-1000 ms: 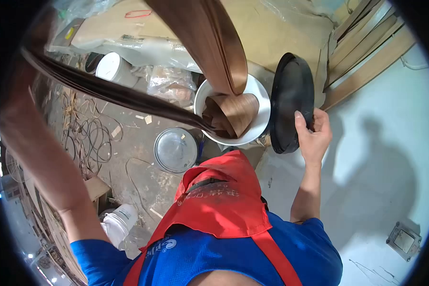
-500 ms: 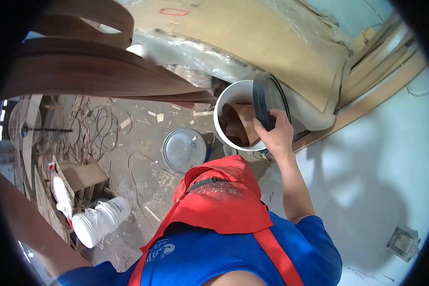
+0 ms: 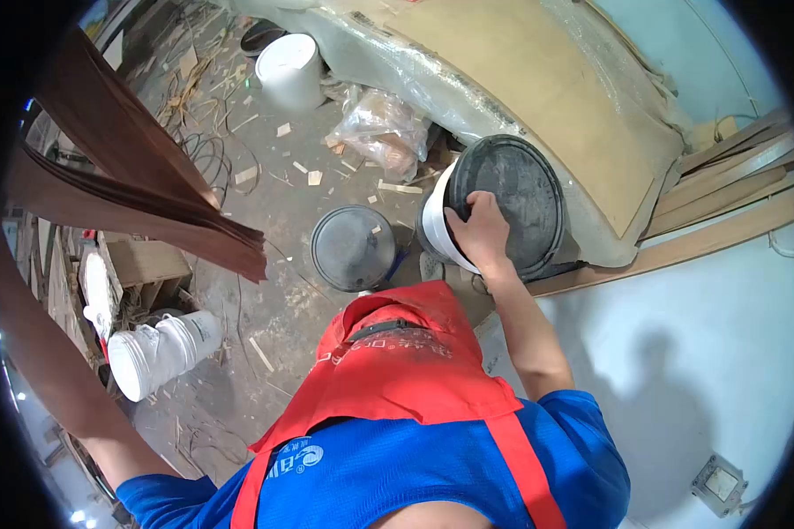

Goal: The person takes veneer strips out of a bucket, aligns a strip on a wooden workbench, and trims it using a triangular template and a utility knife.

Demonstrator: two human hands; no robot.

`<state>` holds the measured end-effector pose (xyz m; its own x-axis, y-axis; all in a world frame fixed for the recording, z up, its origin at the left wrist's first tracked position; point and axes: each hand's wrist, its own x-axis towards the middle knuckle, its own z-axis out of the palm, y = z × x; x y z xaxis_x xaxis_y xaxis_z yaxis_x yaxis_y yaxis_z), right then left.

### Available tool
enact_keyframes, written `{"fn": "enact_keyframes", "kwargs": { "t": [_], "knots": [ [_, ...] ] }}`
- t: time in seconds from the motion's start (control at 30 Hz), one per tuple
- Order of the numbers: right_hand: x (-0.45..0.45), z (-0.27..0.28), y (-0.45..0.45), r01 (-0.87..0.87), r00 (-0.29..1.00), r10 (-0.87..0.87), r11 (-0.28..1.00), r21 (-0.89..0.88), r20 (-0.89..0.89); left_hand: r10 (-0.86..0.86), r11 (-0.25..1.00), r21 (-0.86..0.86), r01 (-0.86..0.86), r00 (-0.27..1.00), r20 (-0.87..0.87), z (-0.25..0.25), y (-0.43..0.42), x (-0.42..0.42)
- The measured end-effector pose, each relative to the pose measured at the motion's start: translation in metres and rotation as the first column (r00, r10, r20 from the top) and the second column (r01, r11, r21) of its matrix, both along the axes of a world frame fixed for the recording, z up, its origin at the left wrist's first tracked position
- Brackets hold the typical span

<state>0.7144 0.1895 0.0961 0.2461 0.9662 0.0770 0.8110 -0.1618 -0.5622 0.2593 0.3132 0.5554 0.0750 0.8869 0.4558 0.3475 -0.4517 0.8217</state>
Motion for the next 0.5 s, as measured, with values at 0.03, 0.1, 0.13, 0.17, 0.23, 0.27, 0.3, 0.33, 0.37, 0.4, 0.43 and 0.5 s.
{"fn": "enact_keyframes", "kwargs": {
  "t": [0.03,0.1,0.13,0.17,0.23,0.27,0.3,0.33,0.37,0.4,0.43,0.5],
  "knots": [
    [-0.003,-0.007,0.002,-0.024,1.000,0.024,0.999,-0.032,-0.004,0.007,1.000,-0.025,-0.006,1.000,0.022,0.001,0.000,-0.007],
    [-0.007,-0.032,-0.001,-0.056,0.998,0.056,0.997,-0.053,-0.002,0.036,0.996,-0.078,-0.030,0.996,0.080,-0.012,0.000,-0.043],
    [-0.009,-0.044,-0.003,-0.083,0.997,0.083,0.994,-0.072,-0.004,0.062,0.990,-0.130,-0.045,0.989,0.133,-0.024,-0.001,-0.067],
    [-0.009,-0.054,-0.003,-0.112,0.994,0.112,0.990,-0.090,-0.005,0.094,0.982,-0.182,-0.059,0.978,0.187,-0.040,-0.002,-0.092],
    [-0.003,-0.069,-0.008,-0.124,0.991,0.127,0.989,-0.076,0.035,0.169,0.954,-0.289,-0.084,0.945,0.281,-0.076,-0.012,-0.129],
    [0.000,-0.075,-0.007,-0.143,0.987,0.147,0.988,-0.057,0.066,0.225,0.934,-0.338,-0.112,0.921,0.318,-0.091,-0.025,-0.146],
    [-0.007,-0.079,-0.002,-0.182,0.979,0.184,0.983,-0.031,0.085,0.245,0.939,-0.314,-0.138,0.910,0.334,-0.105,-0.043,-0.131],
    [-0.009,-0.080,0.001,-0.203,0.977,0.204,0.979,-0.021,0.066,0.266,0.944,-0.283,-0.169,0.900,0.346,-0.117,-0.055,-0.110],
    [-0.006,-0.080,0.002,-0.220,0.974,0.221,0.975,-0.014,0.054,0.188,0.945,-0.322,-0.064,0.909,0.372,-0.124,-0.063,-0.111],
    [-0.009,-0.067,0.004,-0.204,0.978,0.207,0.975,-0.091,0.030,0.107,0.932,-0.358,0.052,0.905,0.411,-0.131,-0.071,-0.113],
    [-0.012,-0.052,0.007,-0.179,0.983,0.185,0.969,-0.168,0.020,0.139,0.937,-0.348,0.016,0.899,0.415,-0.137,-0.080,-0.113],
    [-0.010,-0.041,0.005,-0.243,0.965,0.247,0.968,-0.057,0.086,0.206,0.926,-0.378,-0.022,0.867,0.454,-0.155,-0.093,-0.101]
  ]
}}
